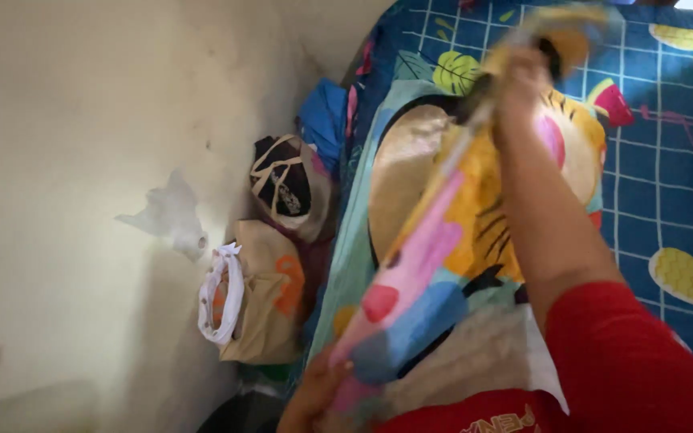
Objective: The person folds a cartoon-patterned blanket on a bed with a blue flamingo-patterned sheet, then uses a broom to sweep the bed surface.
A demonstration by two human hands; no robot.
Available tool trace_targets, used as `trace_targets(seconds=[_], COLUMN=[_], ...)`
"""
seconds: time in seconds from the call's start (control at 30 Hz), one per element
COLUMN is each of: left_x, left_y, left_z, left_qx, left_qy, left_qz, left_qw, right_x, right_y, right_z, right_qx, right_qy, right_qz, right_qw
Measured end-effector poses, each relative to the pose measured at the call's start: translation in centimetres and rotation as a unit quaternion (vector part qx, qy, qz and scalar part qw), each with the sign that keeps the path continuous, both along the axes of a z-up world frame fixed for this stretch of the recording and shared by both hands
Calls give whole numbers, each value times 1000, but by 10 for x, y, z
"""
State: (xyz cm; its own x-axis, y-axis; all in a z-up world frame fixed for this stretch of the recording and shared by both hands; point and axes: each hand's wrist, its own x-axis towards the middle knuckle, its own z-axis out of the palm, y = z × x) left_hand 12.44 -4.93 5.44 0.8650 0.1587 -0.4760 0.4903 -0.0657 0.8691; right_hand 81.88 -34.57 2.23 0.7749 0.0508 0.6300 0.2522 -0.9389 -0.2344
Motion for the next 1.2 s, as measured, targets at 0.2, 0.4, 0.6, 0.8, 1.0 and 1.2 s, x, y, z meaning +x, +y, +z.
trace_targets(seconds=[0.2, 0.4, 0.6, 0.8, 1.0, 1.2], left_x=[-22, -28, -27, -40, -48, -44], left_y=[29, 42, 46, 39, 38, -3], left_z=[-66, -57, -18, -39, -43, 39], left_qx=[74, 131, 61, 104, 214, 109], left_qy=[11, 116, 125, 122, 118, 68], left_qz=[25, -51, -138, -90, -119, 17], left_qw=[997, 983, 981, 983, 963, 992], right_x=[-150, -298, -502, -662, -710, -714], right_y=[149, -14, -227, -214, -231, -232], right_z=[140, 130, -20, 3, 11, -6], right_qx=[412, 73, 90, 293, 129, 176], right_qy=[378, 417, 376, 580, 312, 358], right_qz=[305, 138, -16, -51, 259, 21], right_qw=[770, 895, 922, 758, 905, 917])
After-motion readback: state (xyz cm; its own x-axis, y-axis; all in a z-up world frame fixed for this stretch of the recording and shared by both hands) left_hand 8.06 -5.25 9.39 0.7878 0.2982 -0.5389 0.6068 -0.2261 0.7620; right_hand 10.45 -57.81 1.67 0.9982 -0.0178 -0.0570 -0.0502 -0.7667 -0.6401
